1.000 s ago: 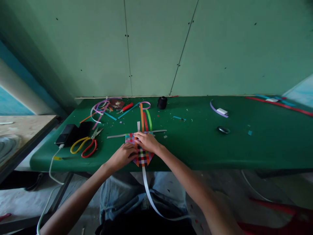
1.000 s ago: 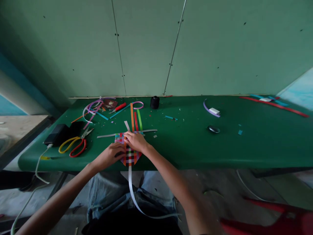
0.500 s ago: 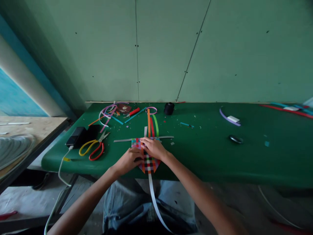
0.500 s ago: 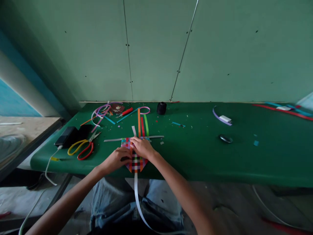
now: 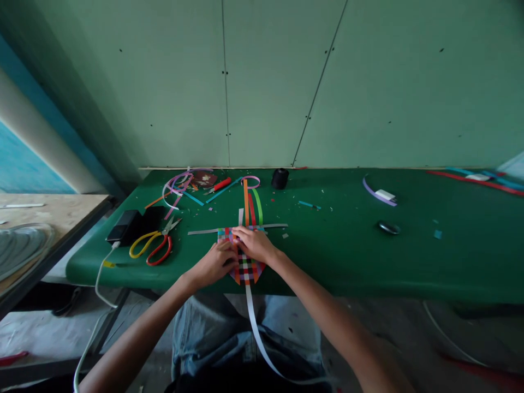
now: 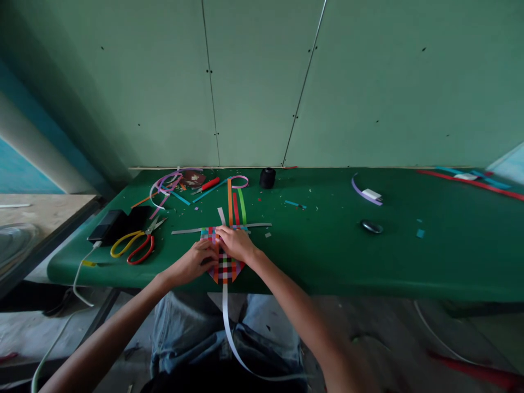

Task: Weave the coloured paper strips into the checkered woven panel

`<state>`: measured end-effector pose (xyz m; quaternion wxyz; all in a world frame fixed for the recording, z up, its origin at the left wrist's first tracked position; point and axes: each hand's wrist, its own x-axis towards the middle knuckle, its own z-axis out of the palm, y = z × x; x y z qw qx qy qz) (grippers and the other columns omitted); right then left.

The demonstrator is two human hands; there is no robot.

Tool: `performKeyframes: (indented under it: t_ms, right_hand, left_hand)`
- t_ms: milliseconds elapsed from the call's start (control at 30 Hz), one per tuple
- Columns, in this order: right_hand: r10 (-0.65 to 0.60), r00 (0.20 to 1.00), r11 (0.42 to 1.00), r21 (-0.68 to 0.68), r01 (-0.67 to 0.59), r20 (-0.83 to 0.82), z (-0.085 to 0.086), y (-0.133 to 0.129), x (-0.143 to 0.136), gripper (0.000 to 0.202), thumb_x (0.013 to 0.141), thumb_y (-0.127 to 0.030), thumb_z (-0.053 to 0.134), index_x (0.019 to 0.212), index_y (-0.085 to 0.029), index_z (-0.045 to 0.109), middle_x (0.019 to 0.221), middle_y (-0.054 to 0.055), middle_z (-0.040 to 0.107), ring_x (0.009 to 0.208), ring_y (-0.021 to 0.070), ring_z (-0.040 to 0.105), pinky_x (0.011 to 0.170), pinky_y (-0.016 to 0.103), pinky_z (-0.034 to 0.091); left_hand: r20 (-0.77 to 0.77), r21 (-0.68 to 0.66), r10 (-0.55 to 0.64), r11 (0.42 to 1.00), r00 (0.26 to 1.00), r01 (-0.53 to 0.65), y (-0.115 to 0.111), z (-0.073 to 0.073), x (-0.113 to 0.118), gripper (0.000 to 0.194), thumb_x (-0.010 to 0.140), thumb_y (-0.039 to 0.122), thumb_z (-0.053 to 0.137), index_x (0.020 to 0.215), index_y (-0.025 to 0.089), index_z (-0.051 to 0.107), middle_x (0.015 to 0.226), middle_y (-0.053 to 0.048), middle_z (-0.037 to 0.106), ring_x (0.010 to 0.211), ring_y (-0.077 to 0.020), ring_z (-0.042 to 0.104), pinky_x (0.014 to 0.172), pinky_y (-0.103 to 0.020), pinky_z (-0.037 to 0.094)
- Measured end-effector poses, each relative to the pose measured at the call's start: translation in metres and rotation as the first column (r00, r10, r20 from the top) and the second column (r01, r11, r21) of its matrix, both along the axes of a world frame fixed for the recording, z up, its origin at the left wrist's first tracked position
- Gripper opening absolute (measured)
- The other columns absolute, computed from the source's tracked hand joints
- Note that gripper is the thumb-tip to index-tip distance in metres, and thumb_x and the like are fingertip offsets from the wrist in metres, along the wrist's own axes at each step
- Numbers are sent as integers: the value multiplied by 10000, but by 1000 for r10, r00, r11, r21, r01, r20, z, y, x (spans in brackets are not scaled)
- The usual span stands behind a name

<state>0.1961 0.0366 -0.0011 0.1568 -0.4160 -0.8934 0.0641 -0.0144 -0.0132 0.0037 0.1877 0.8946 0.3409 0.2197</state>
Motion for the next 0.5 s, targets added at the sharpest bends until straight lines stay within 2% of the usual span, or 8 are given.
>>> performKeyframes:
  t_ms: [300, 500]
  right_hand:
    - [-2, 1000, 1000, 19, 2, -2, -2, 0, 1, 396, 1088, -295, 459, 1443, -188, 598, 1498, 98, 623, 1158, 245, 723, 896, 328, 578]
    - [8, 1000, 1000, 26, -8, -8, -6, 1, 1, 406, 1078, -285, 470, 1451, -183, 595, 1495, 121, 619, 1127, 235, 725, 863, 316, 574]
  left_hand:
    - [-105, -37, 118, 992, 987, -122, -1, 3, 5, 89, 966, 242, 667, 902, 219, 725, 1190, -82, 625, 1221, -304, 510, 1045, -533, 468]
    - [-150, -107, 129, 984, 980, -145, 5, 7, 6, 51, 930, 261, 711, 936, 213, 727, 1140, -70, 620, 1202, -309, 512, 1040, -535, 455]
